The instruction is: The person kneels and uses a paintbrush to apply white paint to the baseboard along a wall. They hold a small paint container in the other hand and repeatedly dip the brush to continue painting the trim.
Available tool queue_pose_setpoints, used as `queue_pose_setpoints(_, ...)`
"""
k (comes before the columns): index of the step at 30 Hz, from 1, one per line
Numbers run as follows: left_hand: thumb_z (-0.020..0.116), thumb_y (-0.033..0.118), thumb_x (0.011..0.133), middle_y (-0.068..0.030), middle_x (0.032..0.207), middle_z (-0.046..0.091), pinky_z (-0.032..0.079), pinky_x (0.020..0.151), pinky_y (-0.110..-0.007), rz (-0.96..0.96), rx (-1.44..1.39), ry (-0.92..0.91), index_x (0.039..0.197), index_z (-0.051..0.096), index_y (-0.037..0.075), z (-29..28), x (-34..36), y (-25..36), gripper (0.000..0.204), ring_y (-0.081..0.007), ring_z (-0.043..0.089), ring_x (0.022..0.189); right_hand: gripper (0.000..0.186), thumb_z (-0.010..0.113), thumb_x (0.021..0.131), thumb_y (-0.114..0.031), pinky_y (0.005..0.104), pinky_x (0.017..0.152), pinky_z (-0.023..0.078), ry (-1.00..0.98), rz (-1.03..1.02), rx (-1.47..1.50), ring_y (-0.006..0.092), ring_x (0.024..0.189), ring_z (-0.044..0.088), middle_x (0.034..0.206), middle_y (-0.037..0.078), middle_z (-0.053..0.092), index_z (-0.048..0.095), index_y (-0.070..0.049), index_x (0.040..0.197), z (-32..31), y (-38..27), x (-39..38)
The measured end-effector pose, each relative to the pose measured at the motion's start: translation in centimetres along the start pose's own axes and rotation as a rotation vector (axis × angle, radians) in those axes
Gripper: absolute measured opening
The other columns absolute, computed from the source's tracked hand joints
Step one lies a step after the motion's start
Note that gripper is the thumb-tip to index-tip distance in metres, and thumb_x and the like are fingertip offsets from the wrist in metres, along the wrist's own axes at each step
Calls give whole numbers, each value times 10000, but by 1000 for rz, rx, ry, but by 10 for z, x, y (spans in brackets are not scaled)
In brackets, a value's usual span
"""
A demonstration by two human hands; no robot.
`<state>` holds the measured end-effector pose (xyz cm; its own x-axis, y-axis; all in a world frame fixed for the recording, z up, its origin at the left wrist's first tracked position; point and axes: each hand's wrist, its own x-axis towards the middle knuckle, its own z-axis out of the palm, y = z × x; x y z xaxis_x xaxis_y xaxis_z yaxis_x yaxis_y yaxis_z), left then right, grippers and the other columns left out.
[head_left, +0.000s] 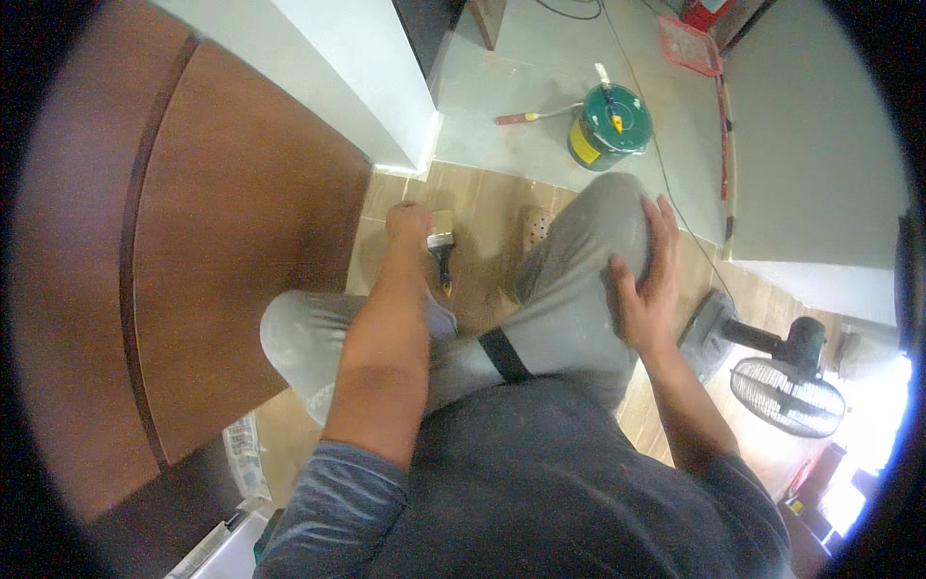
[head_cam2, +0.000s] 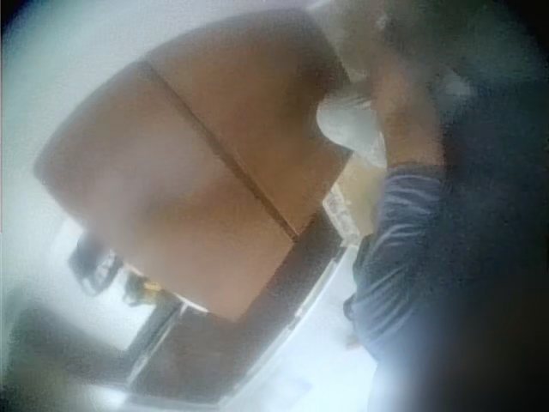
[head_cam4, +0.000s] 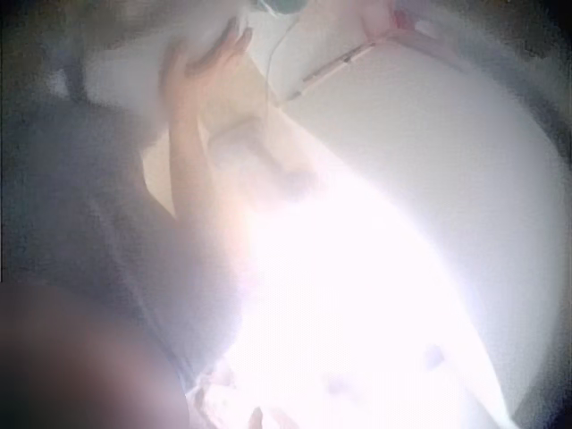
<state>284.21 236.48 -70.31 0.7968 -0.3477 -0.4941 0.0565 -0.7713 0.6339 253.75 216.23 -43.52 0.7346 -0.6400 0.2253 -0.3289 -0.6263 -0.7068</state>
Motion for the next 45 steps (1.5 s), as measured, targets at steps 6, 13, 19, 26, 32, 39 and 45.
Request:
queue_pose_setpoints(6,690,470,857,-233,1146,686,521,857,-464,-435,436,223,1225,638,-18,103,32,-178,613,-382,681,998,766,674,754,-289,536,1146,291,-103,-11,-10,487,1402,339,1504,343,327,433,-18,1428,16,14,42)
queue_pose_setpoints(13,761,301,809,-222,1268,610,475,971,-447,-556,185,-53,1343,486,-9,136,11,-132,676,-378,619,1115,744,669,822,-455,578,1107,313,-71,29,-78,518,1363,369,1470,383,342,441,-42,1398,16,38,44)
queue_pose_setpoints(19,797,166,783,-214,1346,561,443,1050,-445,-496,205,-92,1425,378,-2,128,13,-147,784,-383,573,1205,778,654,834,-488,581,1107,302,-59,88,-59,514,1375,344,1477,385,312,389,-62,1429,16,46,36)
queue_pose_setpoints(26,709,132,826,-200,1158,606,482,896,-467,-257,110,-68,1274,511,10,129,30,-99,505,-369,596,1059,750,653,834,-461,578,1106,304,-29,67,-34,511,1371,353,1472,376,326,419,-47,1414,8,39,36)
queue_pose_setpoints(32,643,205,879,-148,850,665,501,698,-444,43,274,-151,1056,659,15,71,52,-90,260,-336,641,757,738,696,784,-385,518,1114,332,-52,47,3,477,1365,385,1483,317,358,467,-58,1405,-1,27,32)
queue_pose_setpoints(39,707,247,886,-80,800,664,486,659,-384,-57,68,-89,970,687,1,-55,-33,84,261,-229,612,708,646,684,857,-271,507,1115,331,-54,27,52,423,1377,386,1515,194,381,458,-177,1455,-5,4,21)
queue_pose_setpoints(45,699,253,946,-45,836,665,457,734,-314,362,208,339,983,671,-36,-162,-157,151,294,-123,534,773,481,627,935,-276,478,1102,347,-44,-63,221,368,1352,421,1461,151,456,535,-178,1397,3,13,22)
